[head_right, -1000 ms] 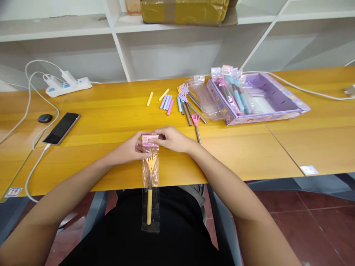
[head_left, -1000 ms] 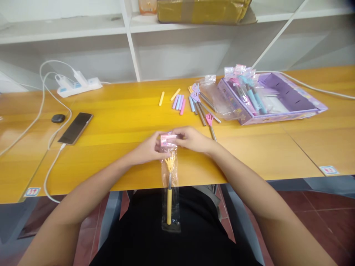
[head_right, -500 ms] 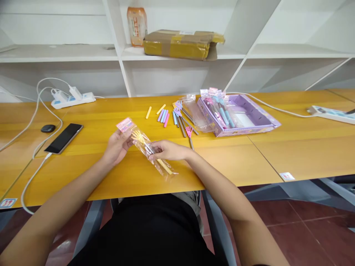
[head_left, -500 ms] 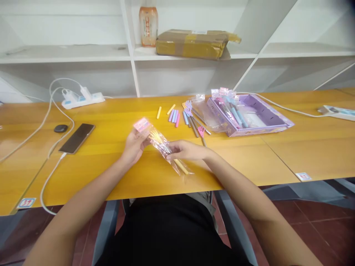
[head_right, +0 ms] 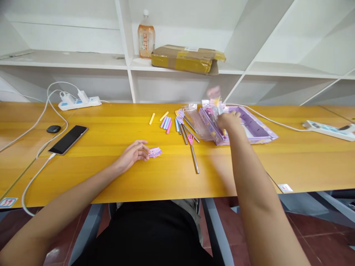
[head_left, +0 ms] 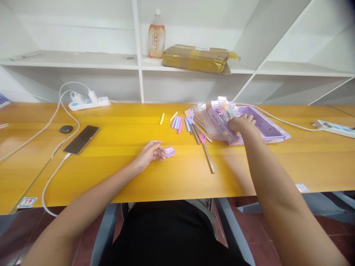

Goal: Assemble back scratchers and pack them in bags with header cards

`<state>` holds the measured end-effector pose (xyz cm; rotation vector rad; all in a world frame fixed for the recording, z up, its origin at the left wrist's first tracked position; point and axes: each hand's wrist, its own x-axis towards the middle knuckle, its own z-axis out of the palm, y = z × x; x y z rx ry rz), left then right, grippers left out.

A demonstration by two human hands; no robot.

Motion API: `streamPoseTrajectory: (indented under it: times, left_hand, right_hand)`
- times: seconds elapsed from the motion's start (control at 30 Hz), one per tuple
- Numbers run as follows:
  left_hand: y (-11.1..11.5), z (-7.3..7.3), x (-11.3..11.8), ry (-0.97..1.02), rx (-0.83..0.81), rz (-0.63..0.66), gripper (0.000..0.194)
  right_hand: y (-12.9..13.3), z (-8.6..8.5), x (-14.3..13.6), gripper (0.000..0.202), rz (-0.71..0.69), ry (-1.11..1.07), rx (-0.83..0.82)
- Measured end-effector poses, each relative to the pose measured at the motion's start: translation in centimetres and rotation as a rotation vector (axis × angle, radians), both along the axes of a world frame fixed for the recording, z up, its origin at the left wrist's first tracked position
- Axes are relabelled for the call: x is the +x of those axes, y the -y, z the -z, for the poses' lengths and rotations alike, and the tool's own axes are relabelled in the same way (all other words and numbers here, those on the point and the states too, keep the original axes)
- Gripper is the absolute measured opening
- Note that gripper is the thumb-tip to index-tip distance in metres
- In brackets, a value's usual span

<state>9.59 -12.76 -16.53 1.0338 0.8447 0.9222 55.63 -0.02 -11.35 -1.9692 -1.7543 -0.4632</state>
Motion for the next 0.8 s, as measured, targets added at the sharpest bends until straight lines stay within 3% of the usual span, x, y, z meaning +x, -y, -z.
streamPoseTrajectory:
  times: [0.1, 0.2, 0.27, 0.4, 0.5, 0.57, 0.67, 0.73, 0.8]
  left_hand:
    - [-0.1, 0.0, -0.1, -0.007, -0.013, 0.016, 0.046]
    - [-0.3, -0.2, -0.3, -0.018, 0.011, 0.002, 0.04]
    - [-0.2, -0.5, -0.3, -0.037, 0.018, -0.023, 0.037]
    - [0.7, -1.8, -0.3, -0.13, 0.021, -0.021, 0.031]
    - [0.7, -3.5, -1.9, -0.386, 0.216, 0.09, 0.026]
    - [-0.3, -4.7, -4.5, -0.691, 0.481, 0.058, 0.02]
    - [-3.3, -6.0, -10.8, -1.23, 0.788, -0.251, 0.02]
    - [-5.3, -6.0, -15.5, -1.508, 0.756, -0.458, 0.03]
    - [-6.6, -5.3, -19.6, -1.681, 0.621, -0.625, 0.048]
  right_hand:
    - [0.4, 2.7, -0.2, 0.031, 0.191, -0.115, -0.018]
    - [1.5, 4.1, -0.5, 0.031, 0.256, -0.178, 0.026]
    - [2.2, 4.2, -0.8, 0.031, 0.216, -0.195, 0.067]
    - [3.5, 4.1, -2.5, 0.029, 0.004, -0.168, 0.114]
    - [4.2, 4.5, -4.5, 0.036, -0.101, -0.14, 0.106]
    - [4.7, 5.1, -5.6, 0.038, -0.128, -0.154, 0.114]
    - [5.0, 5.8, -6.5, 0.035, -0.144, -0.171, 0.119]
    - [5.1, 6.2, -6.4, 0.033, -0.154, -0.186, 0.124]
    - [5.1, 6.4, -6.1, 0.032, -0.158, -0.212, 0.13]
